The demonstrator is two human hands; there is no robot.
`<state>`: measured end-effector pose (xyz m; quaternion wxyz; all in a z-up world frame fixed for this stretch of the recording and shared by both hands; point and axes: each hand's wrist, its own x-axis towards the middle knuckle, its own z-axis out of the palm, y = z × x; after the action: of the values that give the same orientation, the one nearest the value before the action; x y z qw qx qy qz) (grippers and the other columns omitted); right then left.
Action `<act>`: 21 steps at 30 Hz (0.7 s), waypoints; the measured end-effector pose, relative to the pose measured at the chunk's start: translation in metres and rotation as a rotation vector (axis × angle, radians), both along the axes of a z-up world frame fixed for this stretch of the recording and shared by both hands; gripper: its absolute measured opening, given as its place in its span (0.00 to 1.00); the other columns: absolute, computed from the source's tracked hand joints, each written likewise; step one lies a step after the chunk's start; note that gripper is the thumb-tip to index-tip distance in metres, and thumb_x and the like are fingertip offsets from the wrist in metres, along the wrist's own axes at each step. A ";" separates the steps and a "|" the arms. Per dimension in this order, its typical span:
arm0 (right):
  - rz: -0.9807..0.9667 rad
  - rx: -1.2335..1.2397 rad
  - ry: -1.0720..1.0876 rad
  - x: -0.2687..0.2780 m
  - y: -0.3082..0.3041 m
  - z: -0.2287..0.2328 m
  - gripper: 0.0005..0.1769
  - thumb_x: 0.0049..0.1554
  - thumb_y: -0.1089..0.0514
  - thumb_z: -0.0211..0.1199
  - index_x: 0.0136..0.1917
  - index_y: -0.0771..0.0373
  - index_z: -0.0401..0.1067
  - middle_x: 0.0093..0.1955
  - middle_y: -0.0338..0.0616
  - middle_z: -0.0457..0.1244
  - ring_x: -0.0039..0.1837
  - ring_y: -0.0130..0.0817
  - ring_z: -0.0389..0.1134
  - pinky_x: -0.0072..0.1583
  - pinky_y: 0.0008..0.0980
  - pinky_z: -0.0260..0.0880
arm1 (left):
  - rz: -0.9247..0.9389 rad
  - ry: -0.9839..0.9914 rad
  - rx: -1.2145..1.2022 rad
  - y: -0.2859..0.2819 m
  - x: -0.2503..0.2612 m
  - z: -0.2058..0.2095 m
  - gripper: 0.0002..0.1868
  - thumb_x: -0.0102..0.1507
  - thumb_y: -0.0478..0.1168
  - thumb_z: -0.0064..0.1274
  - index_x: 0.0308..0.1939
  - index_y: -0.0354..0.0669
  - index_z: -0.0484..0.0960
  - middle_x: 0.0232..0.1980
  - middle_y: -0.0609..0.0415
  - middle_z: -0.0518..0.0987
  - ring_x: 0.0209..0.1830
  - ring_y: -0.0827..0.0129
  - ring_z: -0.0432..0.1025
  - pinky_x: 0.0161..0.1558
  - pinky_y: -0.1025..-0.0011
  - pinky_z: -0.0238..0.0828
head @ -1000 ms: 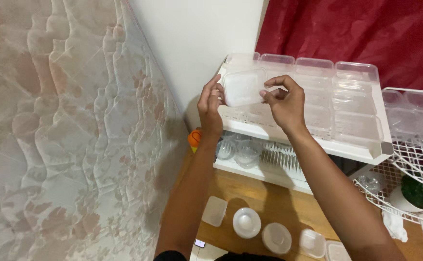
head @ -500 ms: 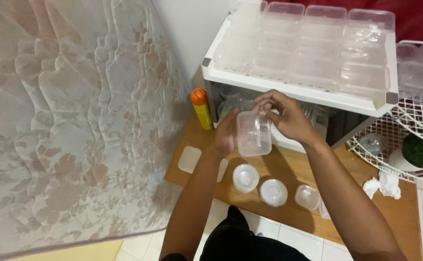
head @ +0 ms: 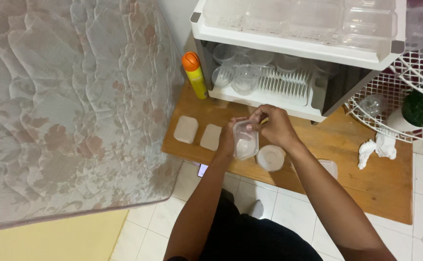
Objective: The person stands at a small wooden table and matches plastic food container lids to their bases, pressing each lid on by hand. Matched containers are stacked and placed onto a white dish rack and shelf above the table.
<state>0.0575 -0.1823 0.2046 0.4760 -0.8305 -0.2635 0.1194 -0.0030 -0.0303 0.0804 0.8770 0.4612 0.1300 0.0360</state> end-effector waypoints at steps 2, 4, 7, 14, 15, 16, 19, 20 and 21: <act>-0.035 -0.002 -0.065 -0.008 0.001 -0.007 0.14 0.43 0.65 0.79 0.42 0.67 0.77 0.42 0.43 0.69 0.45 0.34 0.72 0.51 0.35 0.73 | 0.039 -0.008 0.077 -0.002 -0.007 -0.008 0.28 0.73 0.53 0.28 0.58 0.35 0.78 0.51 0.47 0.82 0.46 0.64 0.77 0.47 0.65 0.77; -0.073 -0.009 -0.106 -0.016 0.003 -0.012 0.14 0.42 0.66 0.79 0.43 0.67 0.78 0.42 0.45 0.69 0.45 0.35 0.72 0.50 0.35 0.74 | 0.066 0.030 0.165 -0.004 -0.013 -0.011 0.28 0.73 0.51 0.28 0.57 0.35 0.79 0.51 0.47 0.82 0.47 0.65 0.78 0.49 0.66 0.77; -0.090 0.004 -0.154 -0.023 0.006 -0.016 0.14 0.43 0.66 0.78 0.43 0.67 0.78 0.43 0.45 0.69 0.44 0.35 0.72 0.49 0.34 0.74 | 0.078 0.037 0.129 -0.003 -0.016 -0.014 0.27 0.72 0.50 0.27 0.56 0.36 0.78 0.50 0.47 0.83 0.46 0.65 0.79 0.46 0.66 0.77; -0.199 -0.027 -0.172 -0.042 0.025 -0.023 0.13 0.44 0.67 0.77 0.43 0.68 0.78 0.44 0.48 0.67 0.43 0.38 0.72 0.47 0.36 0.73 | 0.107 0.019 0.134 0.008 -0.022 -0.035 0.28 0.74 0.50 0.28 0.55 0.35 0.80 0.47 0.47 0.83 0.41 0.65 0.77 0.43 0.67 0.76; -0.212 -0.031 -0.171 -0.044 0.027 -0.025 0.13 0.44 0.67 0.77 0.43 0.68 0.78 0.44 0.49 0.67 0.42 0.39 0.72 0.46 0.36 0.72 | 0.111 0.025 0.145 0.010 -0.021 -0.040 0.27 0.73 0.50 0.28 0.55 0.35 0.80 0.47 0.47 0.83 0.41 0.65 0.77 0.42 0.66 0.76; -0.227 -0.037 -0.168 -0.046 0.028 -0.027 0.13 0.45 0.66 0.78 0.43 0.69 0.78 0.43 0.49 0.67 0.42 0.39 0.72 0.46 0.37 0.72 | 0.113 0.032 0.154 0.011 -0.022 -0.044 0.27 0.73 0.50 0.28 0.55 0.35 0.80 0.47 0.48 0.82 0.40 0.65 0.76 0.41 0.66 0.75; -0.234 -0.035 -0.192 -0.049 0.030 -0.031 0.11 0.46 0.69 0.75 0.42 0.69 0.76 0.44 0.49 0.67 0.42 0.39 0.72 0.46 0.35 0.73 | 0.138 0.045 0.204 0.015 -0.025 -0.052 0.27 0.73 0.51 0.30 0.55 0.34 0.79 0.48 0.49 0.82 0.43 0.65 0.77 0.44 0.66 0.76; -0.250 -0.063 -0.191 -0.050 0.030 -0.032 0.10 0.46 0.69 0.75 0.41 0.69 0.76 0.43 0.49 0.67 0.42 0.40 0.72 0.46 0.36 0.73 | 0.137 0.040 0.191 0.017 -0.024 -0.051 0.27 0.73 0.51 0.31 0.55 0.33 0.80 0.49 0.48 0.83 0.44 0.65 0.78 0.46 0.67 0.76; -0.265 -0.090 -0.189 -0.052 0.031 -0.033 0.10 0.46 0.68 0.76 0.40 0.69 0.76 0.42 0.50 0.67 0.41 0.41 0.71 0.46 0.37 0.72 | 0.137 0.034 0.179 0.019 -0.023 -0.049 0.28 0.73 0.51 0.31 0.55 0.33 0.80 0.50 0.48 0.83 0.45 0.65 0.78 0.48 0.68 0.77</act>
<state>0.0055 -0.1514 0.1713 0.4230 -0.8860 -0.1897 -0.0115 -0.0261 -0.0111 0.0315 0.8256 0.5281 0.1721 0.0995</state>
